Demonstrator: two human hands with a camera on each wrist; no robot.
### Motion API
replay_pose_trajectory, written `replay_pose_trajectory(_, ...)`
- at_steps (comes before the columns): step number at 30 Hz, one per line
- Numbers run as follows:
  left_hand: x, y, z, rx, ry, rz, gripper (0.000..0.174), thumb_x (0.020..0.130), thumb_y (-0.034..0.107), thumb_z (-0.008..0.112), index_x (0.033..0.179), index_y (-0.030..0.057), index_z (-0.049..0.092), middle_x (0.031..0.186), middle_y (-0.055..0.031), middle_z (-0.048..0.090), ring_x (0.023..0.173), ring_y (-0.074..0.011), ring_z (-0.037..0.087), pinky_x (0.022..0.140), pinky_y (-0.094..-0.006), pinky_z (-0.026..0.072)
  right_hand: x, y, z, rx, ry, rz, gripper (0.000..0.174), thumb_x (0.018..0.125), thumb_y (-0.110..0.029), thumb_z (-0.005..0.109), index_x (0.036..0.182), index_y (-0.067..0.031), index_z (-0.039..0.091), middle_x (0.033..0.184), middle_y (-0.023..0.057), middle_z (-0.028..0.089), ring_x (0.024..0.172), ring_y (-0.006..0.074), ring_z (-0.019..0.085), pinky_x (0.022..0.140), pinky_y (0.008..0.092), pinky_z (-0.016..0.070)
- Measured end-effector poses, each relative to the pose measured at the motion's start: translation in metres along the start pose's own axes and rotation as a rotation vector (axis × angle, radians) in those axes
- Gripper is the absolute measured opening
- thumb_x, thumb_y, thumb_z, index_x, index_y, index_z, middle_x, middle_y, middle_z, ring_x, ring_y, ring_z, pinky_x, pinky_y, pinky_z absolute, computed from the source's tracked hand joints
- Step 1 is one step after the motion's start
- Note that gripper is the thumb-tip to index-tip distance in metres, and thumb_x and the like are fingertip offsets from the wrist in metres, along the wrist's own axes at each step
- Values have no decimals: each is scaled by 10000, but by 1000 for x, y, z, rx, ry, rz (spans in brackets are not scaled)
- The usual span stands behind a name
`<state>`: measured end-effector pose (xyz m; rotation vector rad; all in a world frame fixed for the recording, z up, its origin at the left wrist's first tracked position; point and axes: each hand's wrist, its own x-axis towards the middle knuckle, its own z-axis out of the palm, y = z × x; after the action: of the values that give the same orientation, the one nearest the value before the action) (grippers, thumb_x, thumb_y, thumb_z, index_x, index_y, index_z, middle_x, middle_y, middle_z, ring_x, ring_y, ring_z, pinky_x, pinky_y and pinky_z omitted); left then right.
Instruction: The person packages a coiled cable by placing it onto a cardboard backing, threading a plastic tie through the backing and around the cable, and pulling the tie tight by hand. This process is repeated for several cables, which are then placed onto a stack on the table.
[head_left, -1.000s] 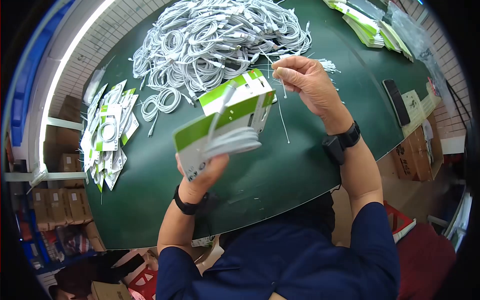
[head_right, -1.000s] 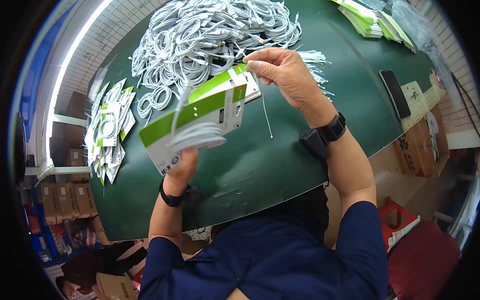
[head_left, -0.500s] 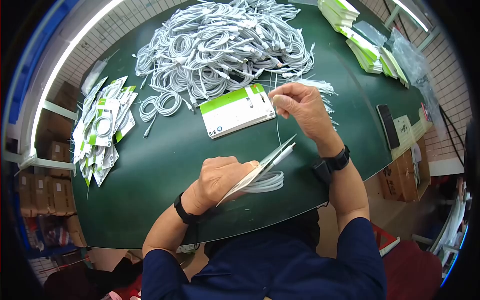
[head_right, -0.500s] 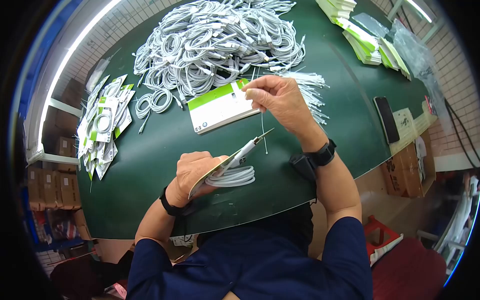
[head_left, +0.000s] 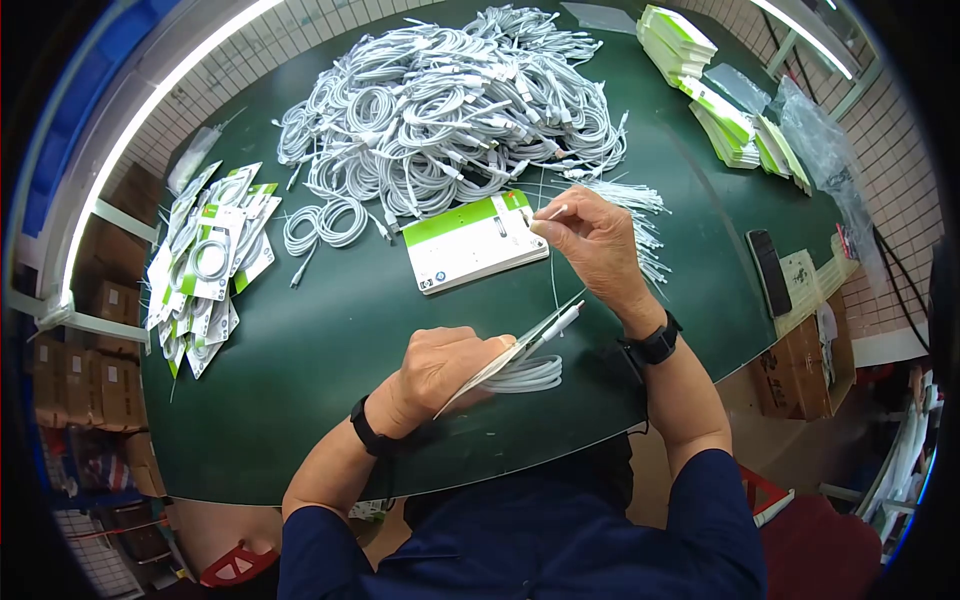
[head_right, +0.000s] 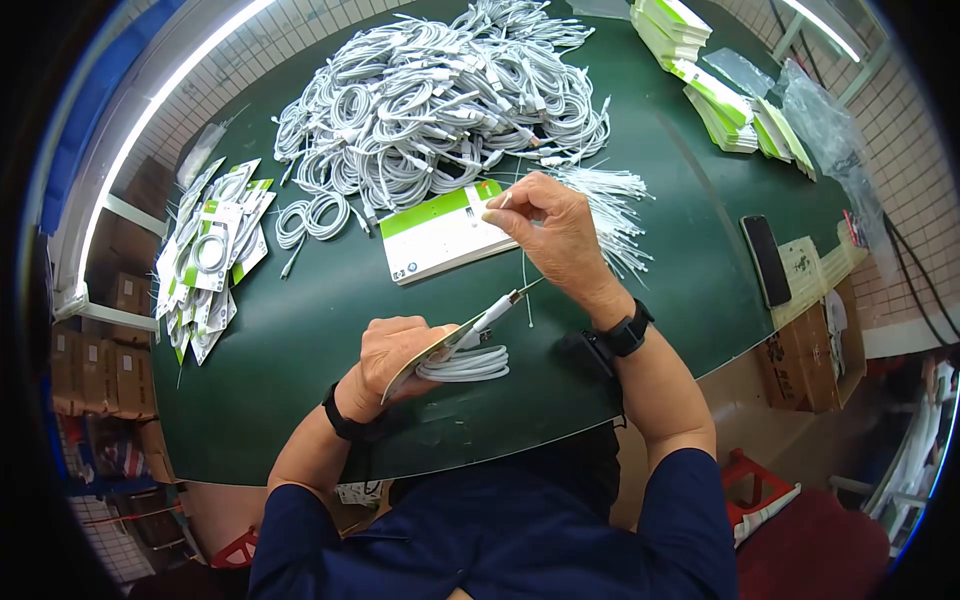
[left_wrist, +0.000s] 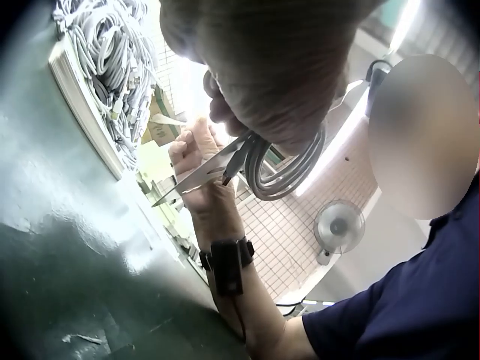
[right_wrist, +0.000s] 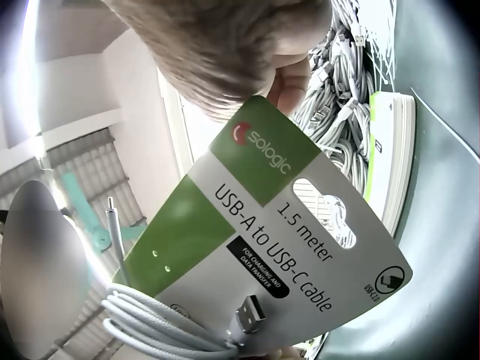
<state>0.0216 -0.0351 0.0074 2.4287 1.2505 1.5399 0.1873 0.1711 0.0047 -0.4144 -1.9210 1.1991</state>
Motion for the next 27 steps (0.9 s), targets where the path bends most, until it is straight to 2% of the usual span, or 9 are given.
replay_pose_trajectory(3,-1,0,-3,19,-11,-6,467,726,49,839,1164,-53,713,814,-92,708,543,-196,596,466,-318,472,1,5,-1,-56,2,-58,99,920,-26,797,1005,1,754,1103,93,739,832,92,701,682,205,536)
replay_pose_trajectory(6,-1,0,-5,39,-20,-3,446,736,51,828,1154,-57,714,835,-100,724,540,-189,591,463,-313,468,1,-6,-2,224,-39,254,59,950,-27,763,993,1,733,1135,130,751,805,83,713,613,202,528)
replay_pose_trajectory(7,0,1,-6,45,-21,1,438,740,52,824,1150,-60,714,842,-103,729,538,-187,589,462,-311,466,3,-6,-6,222,-87,284,58,995,-58,721,996,-3,704,1085,143,770,750,82,720,554,197,517)
replay_pose_trajectory(10,0,1,-7,73,-37,22,425,745,55,817,1140,-67,715,845,-106,733,531,-176,579,460,-309,464,5,-11,-9,229,-105,406,95,1030,-97,691,1013,-5,678,976,128,781,715,89,720,543,195,516)
replay_pose_trajectory(11,1,1,-8,77,-39,32,424,744,55,817,1137,-69,715,845,-108,733,528,-174,576,459,-308,461,4,-7,-7,199,-102,380,135,1057,-142,667,1026,-10,675,873,74,763,657,69,678,535,192,504)
replay_pose_trajectory(15,2,1,-8,93,-37,56,429,737,56,818,1134,-70,713,807,-96,715,520,-168,565,449,-306,441,4,-9,-4,40,-112,351,178,1074,-184,651,1018,-18,677,774,6,686,594,39,559,548,202,479)
replay_pose_trajectory(18,1,1,-9,99,-53,64,428,741,59,812,1137,-66,710,723,-59,651,509,-158,543,433,-306,410,4,-6,-3,-81,-115,308,186,1070,-193,658,1012,-17,673,767,2,684,613,44,563,567,215,481)
replay_pose_trajectory(25,1,6,-7,175,-90,147,407,745,54,781,1128,-61,701,619,1,502,492,-116,483,410,-294,353,4,0,-6,-158,-144,-38,77,989,-21,716,1042,27,743,947,58,706,736,79,602,639,233,508)
replay_pose_trajectory(27,2,8,-8,184,-101,169,393,761,62,762,1129,-61,702,620,15,486,497,-104,468,410,-287,342,3,-9,-6,-104,-144,-46,77,967,8,728,1037,37,739,968,63,707,769,87,610,657,238,515)
